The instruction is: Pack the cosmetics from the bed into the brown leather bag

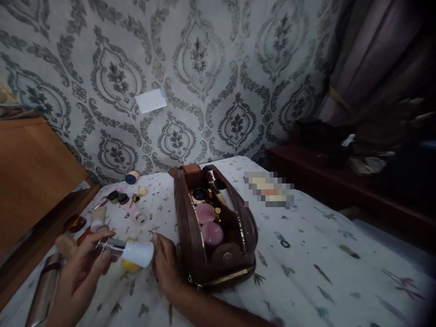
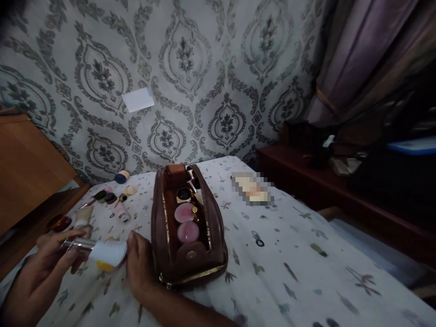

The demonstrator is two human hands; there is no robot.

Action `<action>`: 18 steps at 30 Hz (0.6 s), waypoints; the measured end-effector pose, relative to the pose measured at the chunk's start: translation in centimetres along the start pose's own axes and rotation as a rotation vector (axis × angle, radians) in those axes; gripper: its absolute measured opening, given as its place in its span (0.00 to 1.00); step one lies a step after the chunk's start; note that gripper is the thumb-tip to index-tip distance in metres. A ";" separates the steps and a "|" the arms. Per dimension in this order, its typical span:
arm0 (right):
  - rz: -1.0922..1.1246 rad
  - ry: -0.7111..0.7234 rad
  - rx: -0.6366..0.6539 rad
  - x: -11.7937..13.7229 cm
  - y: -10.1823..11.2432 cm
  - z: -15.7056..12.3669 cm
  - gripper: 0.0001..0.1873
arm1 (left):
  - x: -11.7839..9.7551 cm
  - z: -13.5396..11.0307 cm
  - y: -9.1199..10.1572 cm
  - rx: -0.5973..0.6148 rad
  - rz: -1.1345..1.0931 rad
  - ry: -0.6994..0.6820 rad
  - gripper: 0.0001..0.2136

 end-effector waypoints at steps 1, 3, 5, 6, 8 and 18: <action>0.008 -0.010 -0.007 -0.3 0.0 -0.1 0.27 | 0.2 0.3 0.0 0.005 -0.002 -0.001 0.18; 0.023 -0.039 -0.007 -0.8 0.1 -0.2 0.25 | 0.7 0.9 0.1 -0.008 -0.006 0.016 0.19; 0.028 -0.059 0.023 -0.8 0.0 -0.4 0.21 | 1.2 1.4 0.1 -0.021 -0.009 0.048 0.20; 0.027 -0.069 0.050 -0.8 0.0 -0.5 0.19 | 1.4 1.6 0.0 -0.023 -0.014 0.064 0.20; 0.018 -0.088 0.102 -0.4 -0.2 -0.6 0.15 | 1.5 1.9 -0.2 -0.015 -0.035 0.093 0.22; -0.047 -0.111 0.193 0.6 -0.3 -0.8 0.13 | -6.1 1.6 -2.5 -0.047 -0.087 0.049 0.19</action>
Point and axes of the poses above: each hand's wrist, its own z-axis towards the middle knuckle, its own y-axis out of the back of the hand, x = y × z, the point moved 5 cm from there along z, towards the middle knuckle, and after that the axes turned 1 degree about -x, right-handed, at the moved point
